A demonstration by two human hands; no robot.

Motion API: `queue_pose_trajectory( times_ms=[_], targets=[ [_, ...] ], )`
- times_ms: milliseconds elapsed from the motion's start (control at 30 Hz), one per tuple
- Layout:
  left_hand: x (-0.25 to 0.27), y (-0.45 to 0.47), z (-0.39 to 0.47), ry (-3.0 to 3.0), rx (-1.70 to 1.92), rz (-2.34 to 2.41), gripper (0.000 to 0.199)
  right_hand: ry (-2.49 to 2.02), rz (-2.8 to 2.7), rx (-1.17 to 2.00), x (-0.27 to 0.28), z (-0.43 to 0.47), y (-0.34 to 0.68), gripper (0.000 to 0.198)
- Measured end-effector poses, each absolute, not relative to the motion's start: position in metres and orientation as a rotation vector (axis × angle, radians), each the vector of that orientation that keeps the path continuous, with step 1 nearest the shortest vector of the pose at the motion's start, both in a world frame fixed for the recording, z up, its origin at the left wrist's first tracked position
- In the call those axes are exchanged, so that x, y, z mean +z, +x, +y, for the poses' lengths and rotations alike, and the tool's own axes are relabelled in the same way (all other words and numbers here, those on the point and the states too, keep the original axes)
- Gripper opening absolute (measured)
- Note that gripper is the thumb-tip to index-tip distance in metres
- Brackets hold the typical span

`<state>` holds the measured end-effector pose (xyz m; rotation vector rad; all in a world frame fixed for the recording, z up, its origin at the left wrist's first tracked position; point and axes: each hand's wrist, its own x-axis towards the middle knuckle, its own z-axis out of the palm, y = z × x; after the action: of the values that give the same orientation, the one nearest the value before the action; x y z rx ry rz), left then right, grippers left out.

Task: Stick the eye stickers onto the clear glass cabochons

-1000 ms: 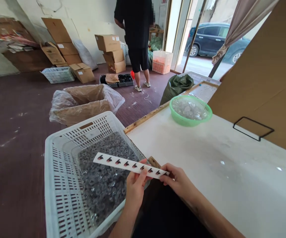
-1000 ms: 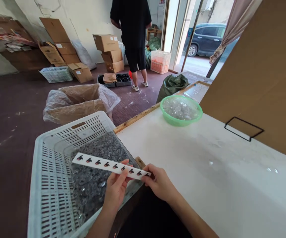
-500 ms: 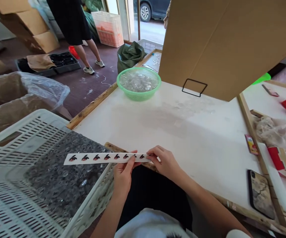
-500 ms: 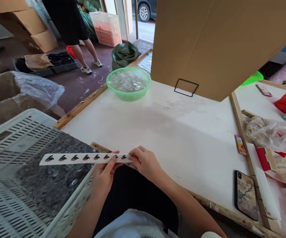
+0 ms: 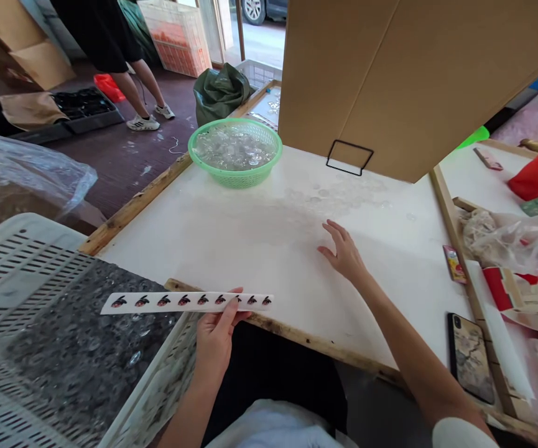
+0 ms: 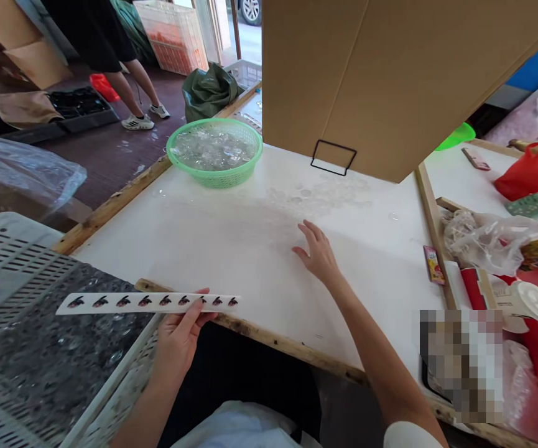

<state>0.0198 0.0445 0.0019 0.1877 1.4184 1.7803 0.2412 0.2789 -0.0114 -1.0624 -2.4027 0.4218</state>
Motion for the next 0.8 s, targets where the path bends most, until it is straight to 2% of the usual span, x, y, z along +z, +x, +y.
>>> queue_pose_trajectory(
  times_ms=[233, 433, 600, 800],
  targets=[
    [-0.002, 0.016, 0.049, 0.18, 1.735, 1.444, 0.033, -0.982, -2.762, 0.24, -0.03, 0.343, 0.227, 0.064],
    [0.002, 0.009, 0.048, 0.166, 1.744, 1.465, 0.031, -0.877, -2.912, 0.262, -0.033, 0.373, 0.177, 0.068],
    [0.001, 0.001, 0.047, 0.134, 1.769, 1.482, 0.027, -0.838, -2.926, 0.312, -0.041, 0.371, 0.171, 0.071],
    [0.001, 0.002, 0.048, 0.159, 1.766, 1.445, 0.025, -0.745, -3.014, 0.215, -0.04, 0.336, 0.171, 0.076]
  ],
)
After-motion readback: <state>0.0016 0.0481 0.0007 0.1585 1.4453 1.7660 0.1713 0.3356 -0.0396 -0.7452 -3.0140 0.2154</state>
